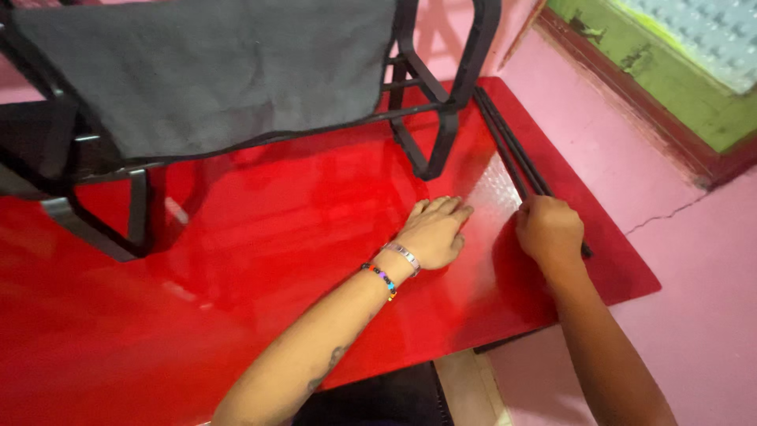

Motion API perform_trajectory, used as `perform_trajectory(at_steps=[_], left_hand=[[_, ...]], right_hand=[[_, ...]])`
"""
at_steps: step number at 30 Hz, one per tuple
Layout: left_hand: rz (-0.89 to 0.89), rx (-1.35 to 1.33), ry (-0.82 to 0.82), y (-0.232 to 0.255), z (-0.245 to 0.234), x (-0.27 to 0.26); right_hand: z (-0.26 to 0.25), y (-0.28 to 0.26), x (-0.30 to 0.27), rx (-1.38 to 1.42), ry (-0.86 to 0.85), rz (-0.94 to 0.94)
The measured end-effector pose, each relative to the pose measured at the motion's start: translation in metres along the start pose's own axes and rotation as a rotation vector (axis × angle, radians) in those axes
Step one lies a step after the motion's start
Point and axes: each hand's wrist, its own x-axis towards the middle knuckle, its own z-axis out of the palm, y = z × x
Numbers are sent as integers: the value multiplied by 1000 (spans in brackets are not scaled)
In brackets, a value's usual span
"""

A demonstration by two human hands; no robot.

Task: The person disassembles a black metal chair on a red table. They remove several horizontal metal rods from the chair frame one by one, place them on the table, and then remove the fabric seat cushion. The person continues to remove additional rods and sets them aside on the table.

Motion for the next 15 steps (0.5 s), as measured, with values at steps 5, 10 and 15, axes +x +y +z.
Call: perform_trajectory(at_steps=[5, 10, 15], left_hand=[[39, 62, 41, 17, 6, 10], [39, 15, 38, 12, -16, -13], [18, 51, 154, -9, -64, -55]], right_hand=[[-14, 15, 5, 37, -124, 111], [-22, 10, 16, 315, -280, 125], [0, -31, 46, 922, -375, 83]])
